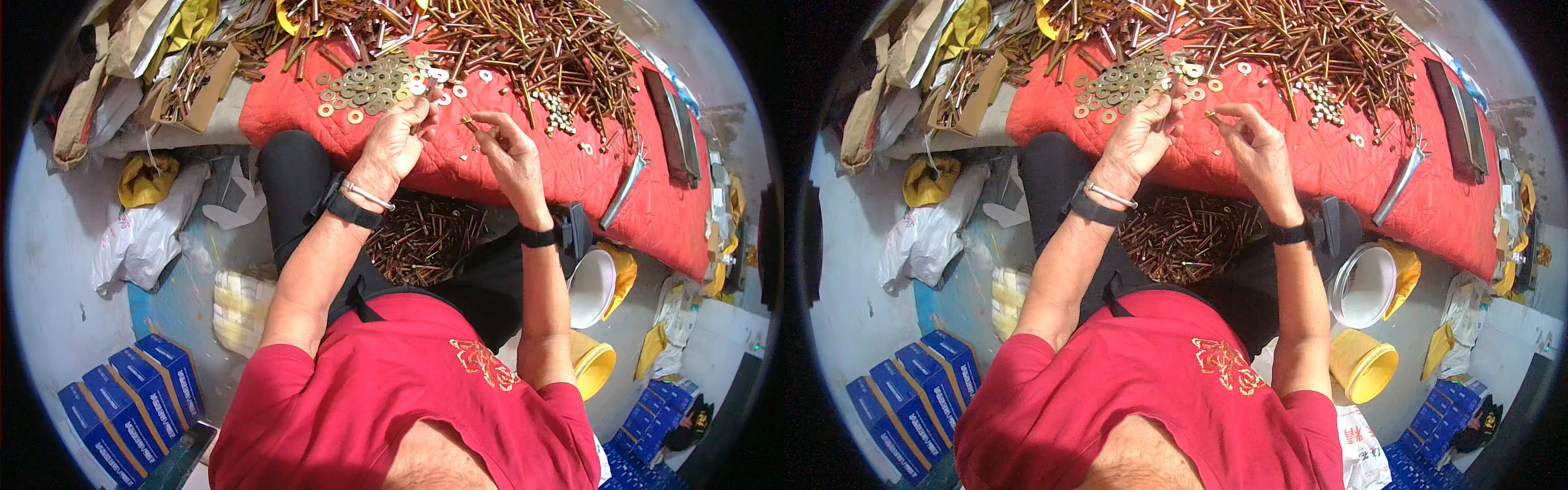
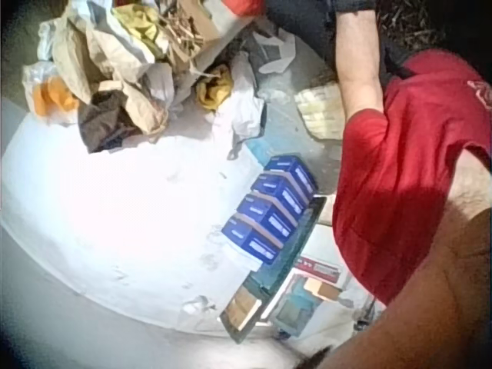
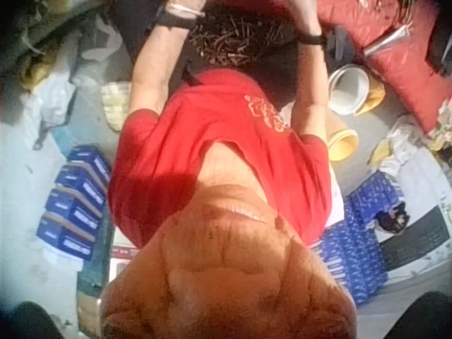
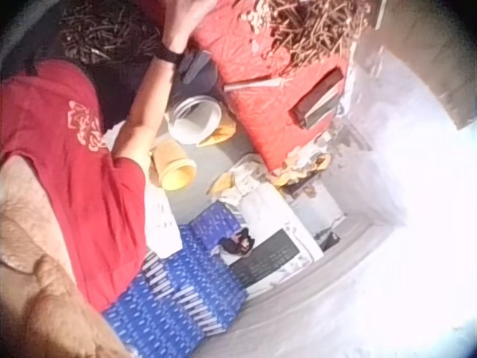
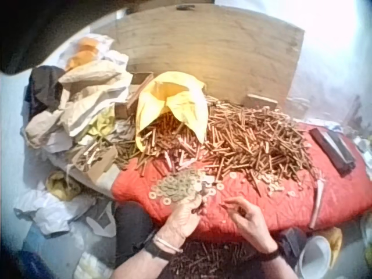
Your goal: Assembling small metal rods with washers and storing them in bins.
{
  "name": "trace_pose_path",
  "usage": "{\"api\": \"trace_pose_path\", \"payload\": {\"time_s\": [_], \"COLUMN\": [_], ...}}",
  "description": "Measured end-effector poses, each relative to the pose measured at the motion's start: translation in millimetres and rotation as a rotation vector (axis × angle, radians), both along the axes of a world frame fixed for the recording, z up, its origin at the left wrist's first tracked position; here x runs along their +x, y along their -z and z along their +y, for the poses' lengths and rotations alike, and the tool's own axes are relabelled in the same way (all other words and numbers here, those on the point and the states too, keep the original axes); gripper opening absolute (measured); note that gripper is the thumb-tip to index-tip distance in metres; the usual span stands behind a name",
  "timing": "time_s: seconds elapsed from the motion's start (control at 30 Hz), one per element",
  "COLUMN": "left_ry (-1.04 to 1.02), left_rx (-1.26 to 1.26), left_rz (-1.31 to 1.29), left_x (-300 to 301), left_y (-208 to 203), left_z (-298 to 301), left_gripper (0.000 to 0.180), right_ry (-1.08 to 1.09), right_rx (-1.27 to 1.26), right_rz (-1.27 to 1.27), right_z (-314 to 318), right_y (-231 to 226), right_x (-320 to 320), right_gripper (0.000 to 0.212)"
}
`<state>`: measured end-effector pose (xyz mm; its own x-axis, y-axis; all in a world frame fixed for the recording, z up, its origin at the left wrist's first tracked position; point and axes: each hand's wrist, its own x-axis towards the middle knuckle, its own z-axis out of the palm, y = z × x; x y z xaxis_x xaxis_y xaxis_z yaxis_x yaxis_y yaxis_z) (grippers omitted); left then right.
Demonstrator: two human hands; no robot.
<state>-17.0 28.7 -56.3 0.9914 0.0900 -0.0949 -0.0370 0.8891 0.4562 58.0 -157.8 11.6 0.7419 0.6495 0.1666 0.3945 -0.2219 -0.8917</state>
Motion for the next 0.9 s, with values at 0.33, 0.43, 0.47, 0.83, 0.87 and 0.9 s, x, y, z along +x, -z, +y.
{"api": "trace_pose_path", "payload": {"time_s": [0.33,0.43,0.47,0.83,0.87,0.9], "left_ry": [-0.172,-0.161,-0.153,-0.250,-0.250,-0.211], "left_rx": [-0.183,-0.158,-0.145,-0.133,-0.133,-0.173], "left_rz": [-0.003,-0.040,-0.060,0.023,0.024,-0.028], "left_x": [20.6,22.6,22.7,32.6,32.9,32.9], "left_y": [-30.5,-30.1,-29.0,-40.0,-37.3,-35.4], "left_z": [-41.8,-48.8,-50.1,-55.7,-58.2,-60.1], "left_gripper": [0.027,0.028,0.028,0.024,0.024,0.024], "right_ry": [0.016,0.055,0.047,0.104,0.106,0.099], "right_rx": [0.131,0.129,0.138,0.174,0.174,0.144], "right_rz": [-0.023,-0.001,0.009,0.091,0.092,0.079], "right_z": [1.5,0.8,0.2,-5.3,-6.1,-7.2], "right_y": [2.6,4.9,7.2,11.5,10.2,8.1], "right_x": [-35.5,-35.8,-35.6,-34.0,-33.4,-31.7], "right_gripper": [0.026,0.027,0.027,0.022,0.022,0.022]}}
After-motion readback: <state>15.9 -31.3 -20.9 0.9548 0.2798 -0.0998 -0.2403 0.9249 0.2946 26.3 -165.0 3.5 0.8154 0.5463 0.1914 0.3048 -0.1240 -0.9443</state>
